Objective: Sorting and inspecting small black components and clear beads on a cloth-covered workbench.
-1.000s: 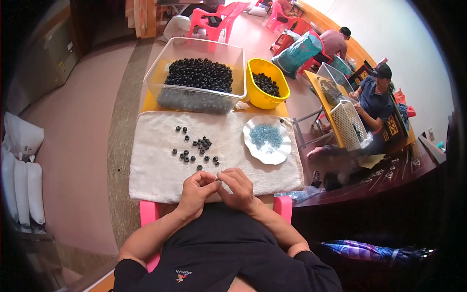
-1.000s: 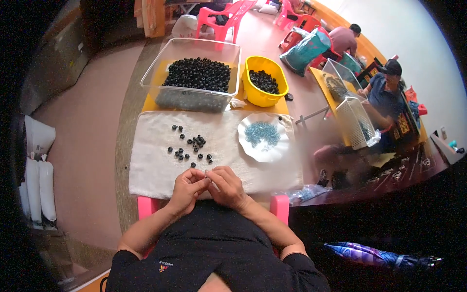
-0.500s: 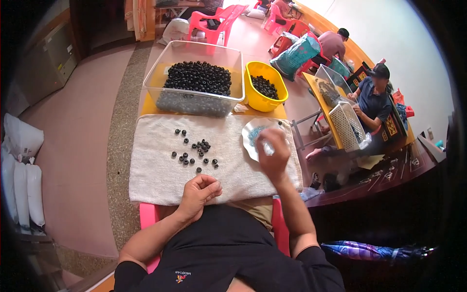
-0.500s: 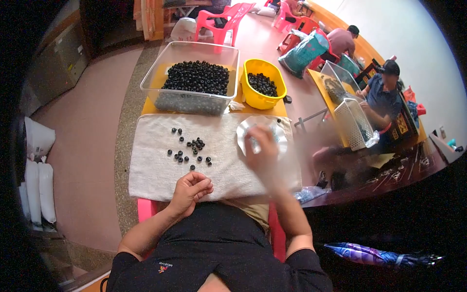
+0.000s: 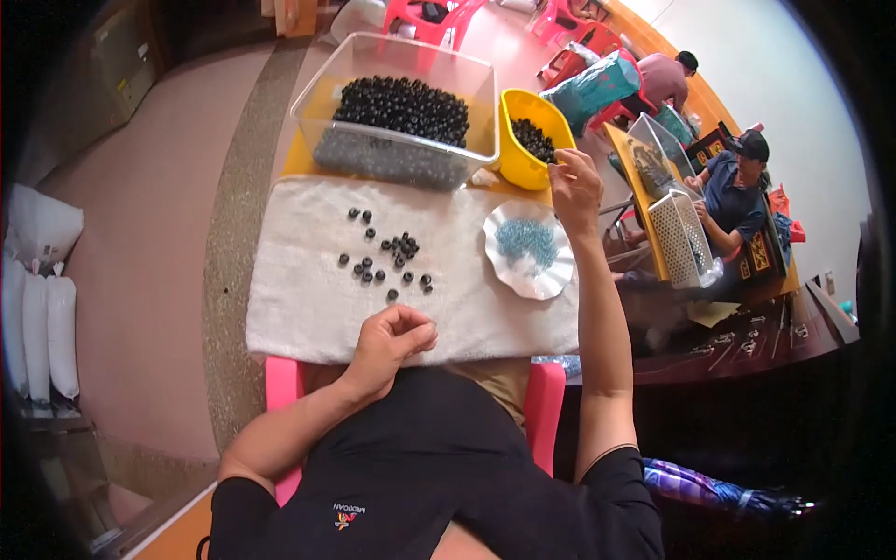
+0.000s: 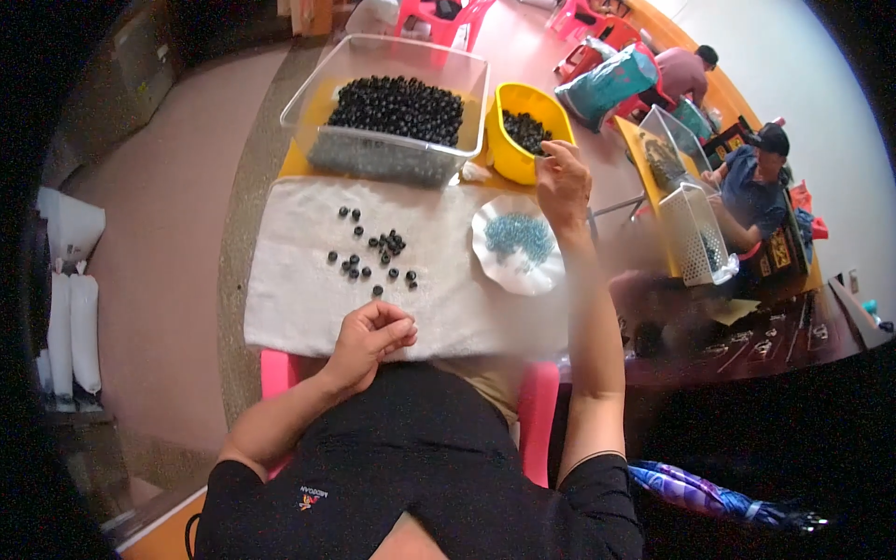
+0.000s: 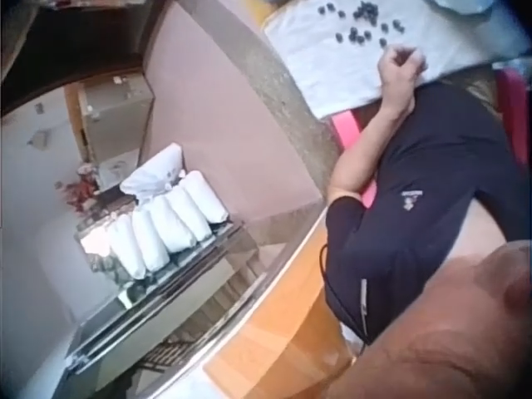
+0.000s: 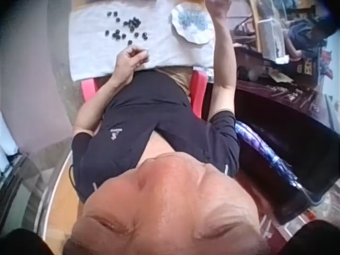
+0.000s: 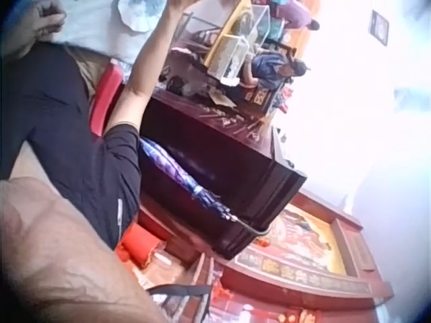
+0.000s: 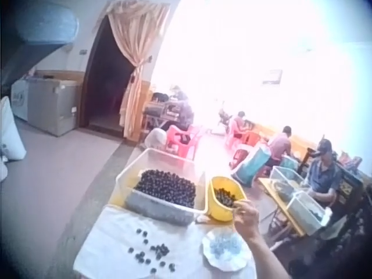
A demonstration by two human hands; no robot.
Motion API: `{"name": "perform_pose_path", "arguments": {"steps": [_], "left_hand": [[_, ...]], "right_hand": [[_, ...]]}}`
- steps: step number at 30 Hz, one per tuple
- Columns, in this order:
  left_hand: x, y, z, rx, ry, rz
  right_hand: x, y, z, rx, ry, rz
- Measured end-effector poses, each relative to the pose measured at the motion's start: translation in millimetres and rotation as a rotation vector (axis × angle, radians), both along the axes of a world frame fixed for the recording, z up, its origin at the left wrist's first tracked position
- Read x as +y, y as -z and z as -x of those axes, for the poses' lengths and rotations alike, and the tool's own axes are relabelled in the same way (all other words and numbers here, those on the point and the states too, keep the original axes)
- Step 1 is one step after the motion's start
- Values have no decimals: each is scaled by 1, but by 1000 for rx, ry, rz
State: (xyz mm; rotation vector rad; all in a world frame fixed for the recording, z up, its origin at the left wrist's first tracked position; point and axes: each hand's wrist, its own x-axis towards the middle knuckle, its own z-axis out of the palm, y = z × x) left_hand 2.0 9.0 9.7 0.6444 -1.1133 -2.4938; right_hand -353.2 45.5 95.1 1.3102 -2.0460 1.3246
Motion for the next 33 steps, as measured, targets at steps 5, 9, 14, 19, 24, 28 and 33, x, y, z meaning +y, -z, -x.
{"name": "perform_pose_path", "arguments": {"steps": [5, 9, 14, 19, 24, 28, 33], "left_hand": [[-1, 3, 4, 14, 27, -6], [0, 3, 2, 10, 32, -22], [0, 5, 1, 28, 31, -19], [0, 4, 0, 12, 39, -9], [-1, 6, 0, 42, 48, -4], [0, 6, 1, 34, 31, -9], [0, 6, 2, 49, 27, -3]], "right_hand": [[17, 15, -50, -11, -209, -165], [16, 31, -105, -225, -441, -420], [10, 41, -140, -135, -566, -717], [7, 40, -152, -29, -556, -828], [5, 48, -153, 47, -562, -881], [7, 53, -156, -56, -585, -794], [15, 62, -156, -231, -525, -675]]}}
